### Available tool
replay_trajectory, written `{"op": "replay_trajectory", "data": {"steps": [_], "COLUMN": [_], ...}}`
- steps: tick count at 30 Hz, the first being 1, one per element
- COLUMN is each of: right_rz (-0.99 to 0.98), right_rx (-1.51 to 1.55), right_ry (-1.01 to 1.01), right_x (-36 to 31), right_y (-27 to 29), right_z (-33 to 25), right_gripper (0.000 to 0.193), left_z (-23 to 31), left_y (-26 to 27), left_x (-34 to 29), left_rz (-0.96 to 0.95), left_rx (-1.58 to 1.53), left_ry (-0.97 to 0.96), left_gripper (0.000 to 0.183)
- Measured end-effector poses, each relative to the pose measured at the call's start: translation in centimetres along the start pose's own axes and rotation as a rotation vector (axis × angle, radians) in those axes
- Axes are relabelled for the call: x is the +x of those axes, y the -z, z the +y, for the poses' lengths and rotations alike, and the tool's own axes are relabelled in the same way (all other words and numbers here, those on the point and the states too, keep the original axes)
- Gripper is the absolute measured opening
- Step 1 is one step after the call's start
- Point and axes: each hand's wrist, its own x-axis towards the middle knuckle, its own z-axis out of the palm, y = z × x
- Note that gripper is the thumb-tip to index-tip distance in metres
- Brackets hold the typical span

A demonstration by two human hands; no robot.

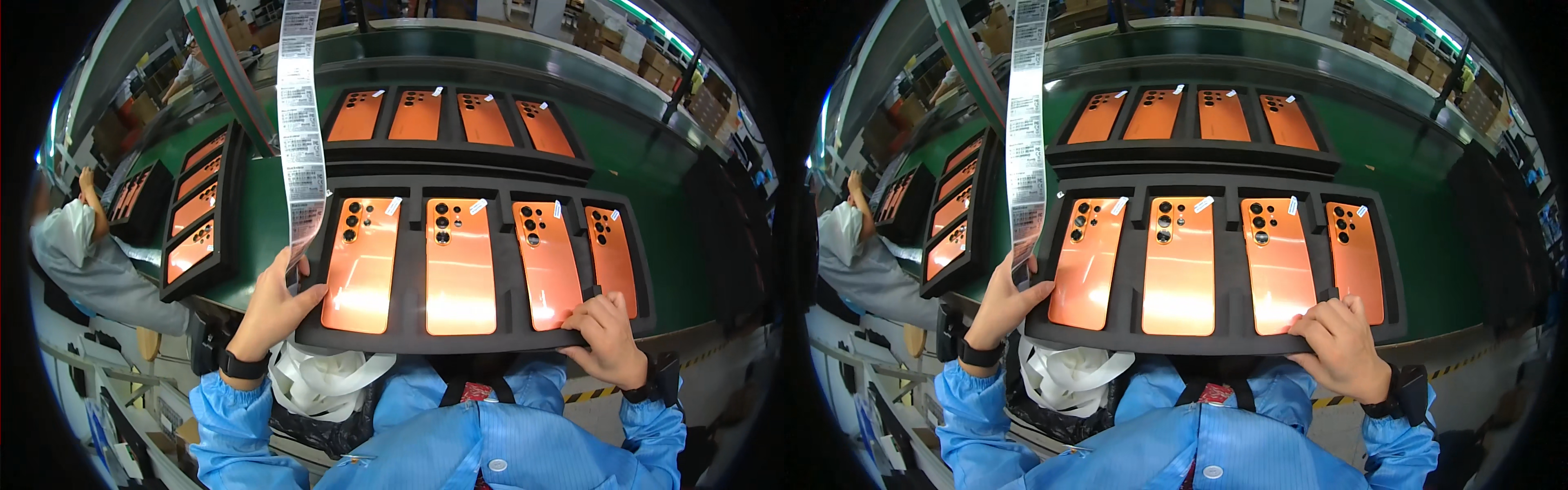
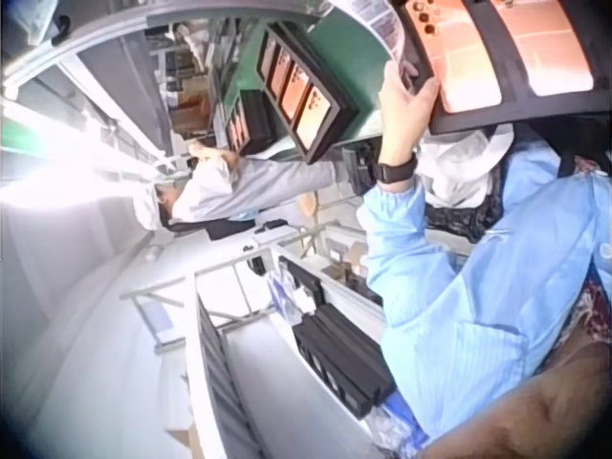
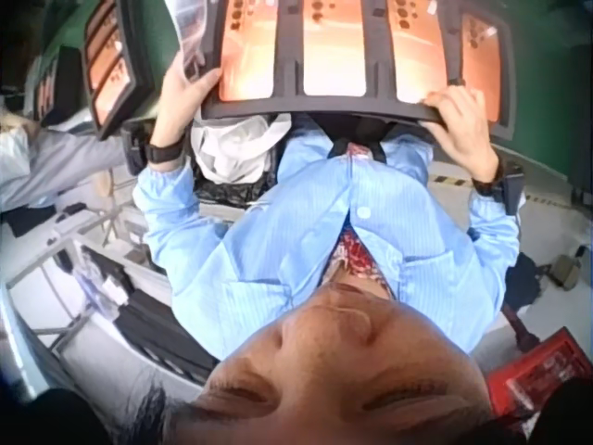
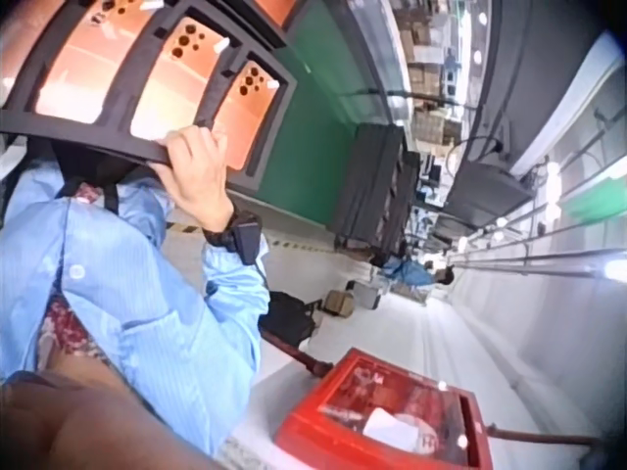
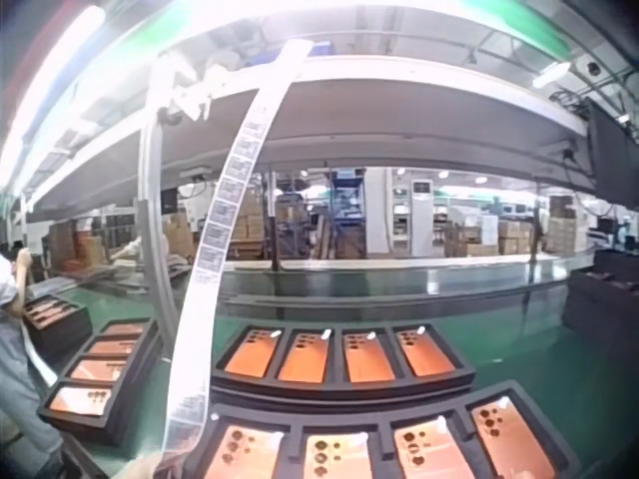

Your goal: Applying small silver labels or protective films to the back of orange smartphones on an assembly line.

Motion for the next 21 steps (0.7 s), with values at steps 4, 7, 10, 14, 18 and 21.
{"op": "replay_trajectory", "data": {"steps": [4,7,10,14,18,21], "right_rz": [0.003,-0.040,0.045,0.415,0.595,0.676], "right_rx": [0.007,0.028,0.126,0.198,0.395,0.473], "right_ry": [0.013,0.002,0.054,0.208,0.458,0.465], "right_x": [0.4,0.9,3.1,7.9,12.8,14.6], "right_y": [0.4,1.0,2.6,4.3,2.0,-0.6], "right_z": [-0.2,-0.2,-0.4,-2.0,-7.1,-10.3], "right_gripper": [0.037,0.034,0.026,0.018,0.033,0.045], "left_z": [-0.4,0.4,0.9,4.9,7.8,8.3], "left_y": [0.1,1.3,3.2,7.7,5.7,2.7], "left_x": [-0.1,0.2,0.2,-1.1,-0.8,-1.8], "left_rz": [0.006,-0.079,0.001,-0.108,-0.512,-0.612], "left_rx": [-0.024,-0.003,-0.153,-0.627,-0.869,-0.963], "left_ry": [0.028,0.098,0.058,0.046,0.094,0.119], "left_gripper": [0.045,0.041,0.034,0.025,0.029,0.032]}}
